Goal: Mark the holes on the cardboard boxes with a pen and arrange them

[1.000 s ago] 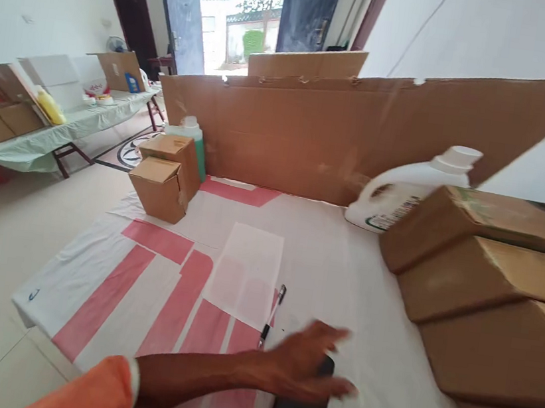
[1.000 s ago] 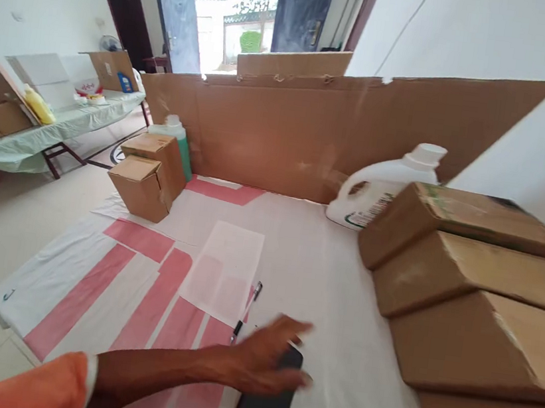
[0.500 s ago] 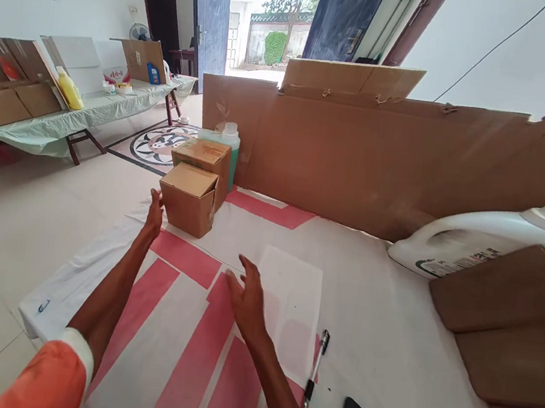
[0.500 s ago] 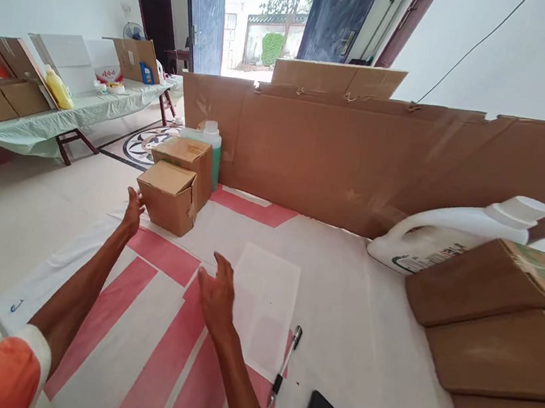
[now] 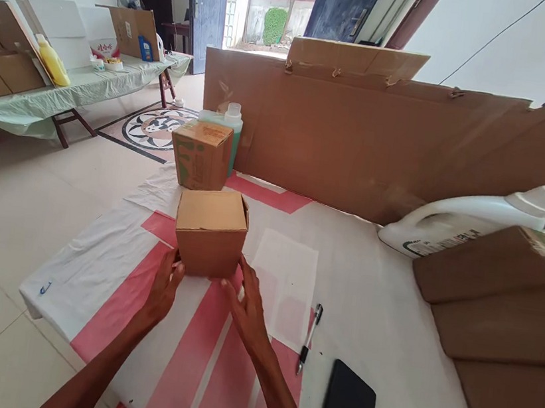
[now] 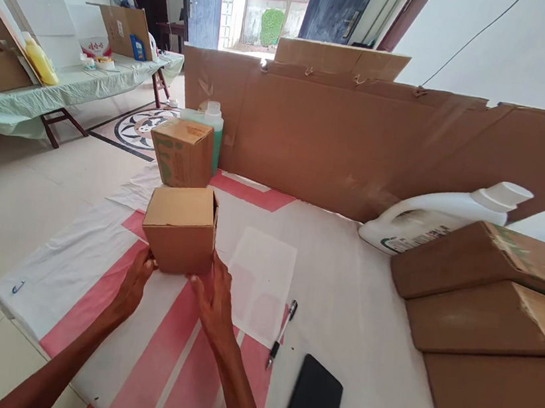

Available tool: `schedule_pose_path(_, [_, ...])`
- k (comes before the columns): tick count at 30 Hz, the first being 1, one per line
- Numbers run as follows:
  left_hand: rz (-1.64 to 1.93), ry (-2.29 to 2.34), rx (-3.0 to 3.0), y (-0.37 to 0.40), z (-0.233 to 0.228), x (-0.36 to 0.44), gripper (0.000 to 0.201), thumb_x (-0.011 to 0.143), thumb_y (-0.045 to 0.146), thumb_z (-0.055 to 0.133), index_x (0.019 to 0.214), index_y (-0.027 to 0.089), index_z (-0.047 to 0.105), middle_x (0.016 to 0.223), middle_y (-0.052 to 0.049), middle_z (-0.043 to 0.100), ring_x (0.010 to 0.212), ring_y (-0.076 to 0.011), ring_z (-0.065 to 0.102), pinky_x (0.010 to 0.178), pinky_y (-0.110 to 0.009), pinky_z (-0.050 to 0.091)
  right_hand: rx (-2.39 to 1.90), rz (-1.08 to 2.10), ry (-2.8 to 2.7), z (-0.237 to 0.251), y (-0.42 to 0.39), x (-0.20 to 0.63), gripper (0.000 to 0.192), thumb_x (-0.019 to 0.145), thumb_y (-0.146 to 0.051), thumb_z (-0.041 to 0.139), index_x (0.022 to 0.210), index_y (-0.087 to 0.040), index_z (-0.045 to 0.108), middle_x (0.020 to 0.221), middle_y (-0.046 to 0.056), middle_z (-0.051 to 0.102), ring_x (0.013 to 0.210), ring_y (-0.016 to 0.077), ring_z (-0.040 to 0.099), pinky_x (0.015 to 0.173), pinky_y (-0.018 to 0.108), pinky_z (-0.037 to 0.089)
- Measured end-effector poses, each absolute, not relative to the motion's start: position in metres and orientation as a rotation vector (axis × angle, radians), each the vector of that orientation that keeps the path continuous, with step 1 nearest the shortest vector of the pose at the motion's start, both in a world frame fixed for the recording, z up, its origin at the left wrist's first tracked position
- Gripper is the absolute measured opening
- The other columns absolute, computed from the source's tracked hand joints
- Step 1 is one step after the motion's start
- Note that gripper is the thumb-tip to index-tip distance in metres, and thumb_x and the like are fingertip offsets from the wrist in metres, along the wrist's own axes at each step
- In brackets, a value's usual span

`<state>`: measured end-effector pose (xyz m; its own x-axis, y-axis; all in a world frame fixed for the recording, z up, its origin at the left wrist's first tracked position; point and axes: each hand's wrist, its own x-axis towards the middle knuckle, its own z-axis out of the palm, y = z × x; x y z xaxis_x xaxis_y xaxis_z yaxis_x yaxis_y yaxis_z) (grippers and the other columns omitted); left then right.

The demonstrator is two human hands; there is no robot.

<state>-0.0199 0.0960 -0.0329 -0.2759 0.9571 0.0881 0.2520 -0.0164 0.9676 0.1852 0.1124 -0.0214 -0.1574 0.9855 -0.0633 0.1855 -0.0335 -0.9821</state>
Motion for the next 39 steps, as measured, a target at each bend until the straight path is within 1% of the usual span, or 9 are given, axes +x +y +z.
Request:
schedule_pose_path(3, [1.203, 1.535, 1.409, 0.05, -0.028, -0.004, 0.067, 0.103, 0.069, 0.038, 0.152, 0.027, 0.053, 0.142, -0.014, 0.06, 0.13, -0.0329, 0.058, 0.107, -0.051, 0.048, -1.396, 1.112, -1.432, -0.012, 0.064, 0.216, 0.062, 0.102, -0.057, 0.055, 0.159, -0.036, 0.044, 0.159, 0.01, 0.047, 0.149, 0.0332, 0.042, 0.085, 0.041, 0.063])
schedule_pose_path(9, [1.076, 1.54, 1.47, 0.013, -0.029, 0.016, 0.062, 0.107, 0.062, 0.034, 0.154, 0.026, 0.051, 0.139, -0.013, 0.058, 0.132, -0.0308, 0.053, 0.111, -0.049, 0.044, -1.417, 1.075, -1.309, -0.002, 0.019, 0.235, 0.057, 0.103, -0.058, 0.054, 0.155, -0.035, 0.051, 0.151, 0.01, 0.051, 0.137, 0.0304, 0.055, 0.097, 0.044, 0.059])
schedule_pose_path(15, [1.113, 1.494, 1.424, 0.021, -0.044, 0.003, 0.068, 0.107, 0.067, 0.025, 0.151, 0.026, 0.055, 0.138, -0.013, 0.059, 0.125, -0.0288, 0.058, 0.11, -0.05, 0.044, -1.347, 1.228, -1.158, -0.024, 0.019, 0.25, 0.064, 0.104, -0.066, 0.045, 0.159, -0.034, 0.047, 0.164, 0.007, 0.047, 0.153, 0.0296, 0.041, 0.128, 0.053, 0.032])
schedule_pose_path(20, [1.118, 1.422, 1.302, 0.013, -0.058, -0.002, 0.067, 0.107, 0.066, 0.029, 0.156, 0.025, 0.049, 0.155, -0.014, 0.053, 0.139, -0.0307, 0.053, 0.116, -0.052, 0.043, -1.404, 1.373, -1.127, -0.056, -0.002, 0.257, 0.08, 0.099, -0.069, 0.053, 0.167, -0.035, 0.029, 0.176, 0.005, 0.028, 0.159, 0.0316, 0.032, 0.13, 0.059, 0.022])
schedule_pose_path(24, [1.08, 1.407, 1.365, 0.002, -0.053, 0.009, 0.064, 0.109, 0.062, 0.028, 0.156, 0.025, 0.048, 0.155, -0.013, 0.054, 0.148, -0.0286, 0.046, 0.126, -0.051, 0.031, -1.414, 1.381, -1.268, -0.047, -0.009, 0.251, 0.078, 0.099, -0.066, 0.057, 0.166, -0.033, 0.033, 0.169, 0.009, 0.04, 0.15, 0.0318, 0.045, 0.122, 0.055, 0.039])
schedule_pose_path(27, [1.095, 1.491, 1.481, -0.002, -0.033, 0.012, 0.064, 0.108, 0.065, 0.028, 0.15, 0.024, 0.052, 0.143, -0.015, 0.06, 0.137, -0.0297, 0.053, 0.116, -0.05, 0.041, -1.421, 1.228, -1.393, -0.019, -0.005, 0.253, 0.06, 0.104, -0.06, 0.05, 0.156, -0.029, 0.05, 0.145, 0.011, 0.061, 0.115, 0.0274, 0.066, 0.092, 0.044, 0.057])
schedule_pose_path(29, [1.132, 1.517, 1.578, -0.001, -0.016, 0.011, 0.066, 0.107, 0.068, 0.026, 0.145, 0.022, 0.055, 0.134, -0.015, 0.061, 0.125, -0.0302, 0.058, 0.104, -0.047, 0.047, -1.395, 1.069, -1.493, 0.002, -0.001, 0.256, 0.05, 0.106, -0.054, 0.051, 0.148, -0.027, 0.059, 0.123, 0.009, 0.068, 0.096, 0.0236, 0.065, 0.08, 0.038, 0.056])
schedule_pose_path(32, [1.195, 1.523, 1.707, 0.003, 0.005, 0.007, 0.067, 0.105, 0.07, 0.024, 0.137, 0.022, 0.06, 0.129, -0.014, 0.059, 0.12, -0.0302, 0.056, 0.099, -0.045, 0.048, -1.303, 0.874, -1.575, 0.022, 0.004, 0.257, 0.038, 0.107, -0.046, 0.054, 0.137, -0.026, 0.066, 0.103, 0.005, 0.068, 0.09, 0.0215, 0.063, 0.078, 0.035, 0.052])
schedule_pose_path(39, [1.218, 1.556, 1.758, 0.006, 0.03, 0.002, 0.057, 0.105, 0.064, 0.037, 0.131, 0.022, 0.064, 0.123, -0.011, 0.056, 0.117, -0.0292, 0.053, 0.099, -0.042, 0.047, -1.184, 0.856, -1.586, 0.045, 0.023, 0.252, 0.027, 0.108, -0.044, 0.052, 0.119, -0.027, 0.07, 0.11, 0.006, 0.069, 0.098, 0.0224, 0.065, 0.085, 0.035, 0.051])
